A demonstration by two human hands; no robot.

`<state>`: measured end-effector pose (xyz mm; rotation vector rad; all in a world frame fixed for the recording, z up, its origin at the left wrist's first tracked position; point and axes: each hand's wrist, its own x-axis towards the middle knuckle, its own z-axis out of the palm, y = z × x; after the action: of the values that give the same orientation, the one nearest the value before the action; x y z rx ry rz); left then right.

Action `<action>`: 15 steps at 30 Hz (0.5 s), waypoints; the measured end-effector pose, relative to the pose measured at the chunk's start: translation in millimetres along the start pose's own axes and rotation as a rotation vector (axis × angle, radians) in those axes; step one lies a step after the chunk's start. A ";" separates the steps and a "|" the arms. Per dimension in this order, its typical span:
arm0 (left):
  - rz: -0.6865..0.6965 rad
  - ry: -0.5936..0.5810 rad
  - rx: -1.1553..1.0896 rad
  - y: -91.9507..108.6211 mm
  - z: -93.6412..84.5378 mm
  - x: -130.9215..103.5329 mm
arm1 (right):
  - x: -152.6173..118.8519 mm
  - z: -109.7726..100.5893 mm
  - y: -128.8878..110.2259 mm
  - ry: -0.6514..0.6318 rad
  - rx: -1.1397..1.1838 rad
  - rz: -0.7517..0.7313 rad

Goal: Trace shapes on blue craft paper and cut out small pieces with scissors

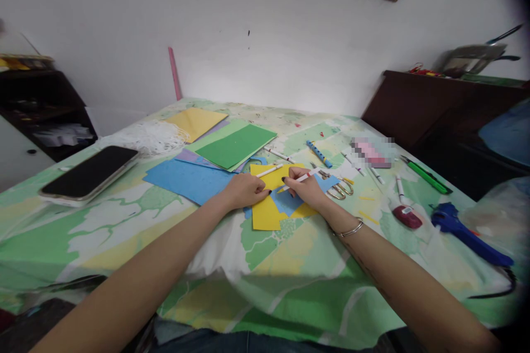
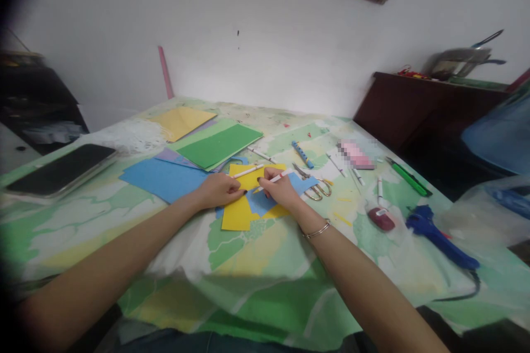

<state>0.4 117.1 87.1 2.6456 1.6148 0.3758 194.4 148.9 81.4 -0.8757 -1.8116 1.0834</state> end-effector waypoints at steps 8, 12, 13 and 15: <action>-0.007 0.003 0.001 -0.7 1.2 0.2 | 0.2 0.2 -0.6 0.021 -0.010 -0.007; -0.003 0.006 -0.004 -0.4 0.9 -0.1 | 1.5 -0.8 4.2 0.022 -0.009 -0.006; -0.002 0.007 -0.005 -0.4 0.8 0.0 | 1.8 -1.2 5.3 0.024 -0.009 -0.006; -0.001 0.010 -0.006 -0.6 1.1 0.2 | 2.0 -1.7 6.8 0.024 -0.008 -0.006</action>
<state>0.2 117.7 86.0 2.6419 1.6152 0.3936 196.1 153.8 76.3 -0.8843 -1.7983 1.0584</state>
